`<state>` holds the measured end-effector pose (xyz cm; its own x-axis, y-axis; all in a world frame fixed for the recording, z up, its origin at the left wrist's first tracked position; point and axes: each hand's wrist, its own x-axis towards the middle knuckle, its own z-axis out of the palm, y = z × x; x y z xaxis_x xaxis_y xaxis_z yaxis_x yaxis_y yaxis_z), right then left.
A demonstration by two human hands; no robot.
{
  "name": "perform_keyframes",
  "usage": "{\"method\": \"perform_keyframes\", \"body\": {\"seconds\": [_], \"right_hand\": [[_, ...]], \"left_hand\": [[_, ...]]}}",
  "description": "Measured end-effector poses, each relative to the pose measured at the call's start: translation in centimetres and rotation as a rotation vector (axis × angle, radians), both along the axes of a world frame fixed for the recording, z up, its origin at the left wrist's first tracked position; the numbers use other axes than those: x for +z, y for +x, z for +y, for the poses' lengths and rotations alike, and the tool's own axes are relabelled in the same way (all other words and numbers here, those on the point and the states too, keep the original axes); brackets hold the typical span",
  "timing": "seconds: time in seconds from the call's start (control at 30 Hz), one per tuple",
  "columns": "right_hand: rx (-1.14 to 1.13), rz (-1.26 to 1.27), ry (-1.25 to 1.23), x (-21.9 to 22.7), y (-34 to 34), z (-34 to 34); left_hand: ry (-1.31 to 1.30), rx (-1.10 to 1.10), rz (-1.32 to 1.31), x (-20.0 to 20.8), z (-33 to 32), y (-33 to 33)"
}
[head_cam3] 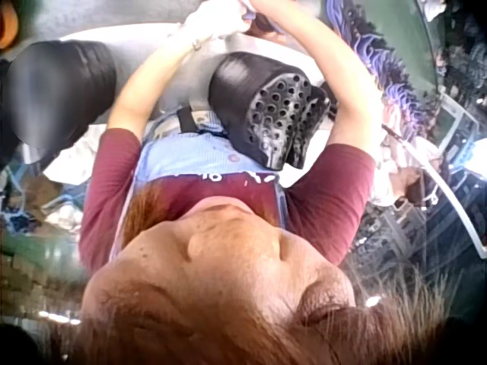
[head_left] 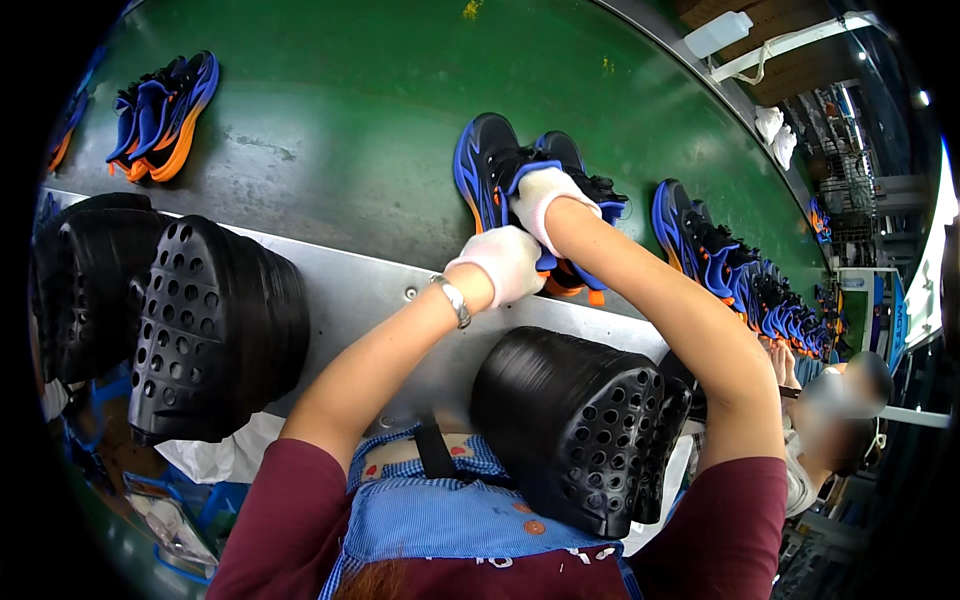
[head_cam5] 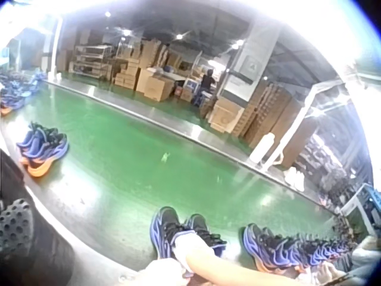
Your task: The person, wearing gloves, picks up black perforated shoe inserts and places them into blue and orange athletic shoes on a conveyor belt. They handle each shoe one at a time, inserting the component and pressing it into place before moving to the next shoe.
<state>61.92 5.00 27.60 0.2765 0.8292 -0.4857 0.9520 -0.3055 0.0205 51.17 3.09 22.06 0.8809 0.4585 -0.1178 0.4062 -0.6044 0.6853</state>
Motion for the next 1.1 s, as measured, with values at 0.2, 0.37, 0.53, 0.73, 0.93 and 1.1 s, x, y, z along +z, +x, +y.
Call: {"method": "perform_keyframes", "body": {"seconds": [0.2, 0.37, 0.53, 0.73, 0.93, 1.1], "right_hand": [[-0.08, 0.007, -0.043, 0.1, -0.5, 1.4], [0.073, 0.038, -0.279, 2.4, 0.0, 0.2], [0.111, 0.13, 0.073, 11.3, 2.2, -7.2], [-0.358, -0.02, 0.635, 17.2, 10.1, -24.4], [-0.699, -0.372, 0.579, 15.3, 15.0, -39.4], [-0.97, -0.442, 0.54, 8.6, 16.2, -46.8]], "left_hand": [[-0.064, -0.061, 0.27, 2.6, 0.8, 0.6], [0.119, -0.026, 0.228, 0.8, -0.1, 0.9], [0.046, 0.031, 0.194, 1.9, 0.2, -0.1], [-0.026, 0.035, 0.23, 6.0, 0.0, -0.8], [0.127, 0.209, 0.152, 4.4, 6.2, -4.4], [0.521, 0.22, 0.156, 6.3, 4.8, -5.8]]}}
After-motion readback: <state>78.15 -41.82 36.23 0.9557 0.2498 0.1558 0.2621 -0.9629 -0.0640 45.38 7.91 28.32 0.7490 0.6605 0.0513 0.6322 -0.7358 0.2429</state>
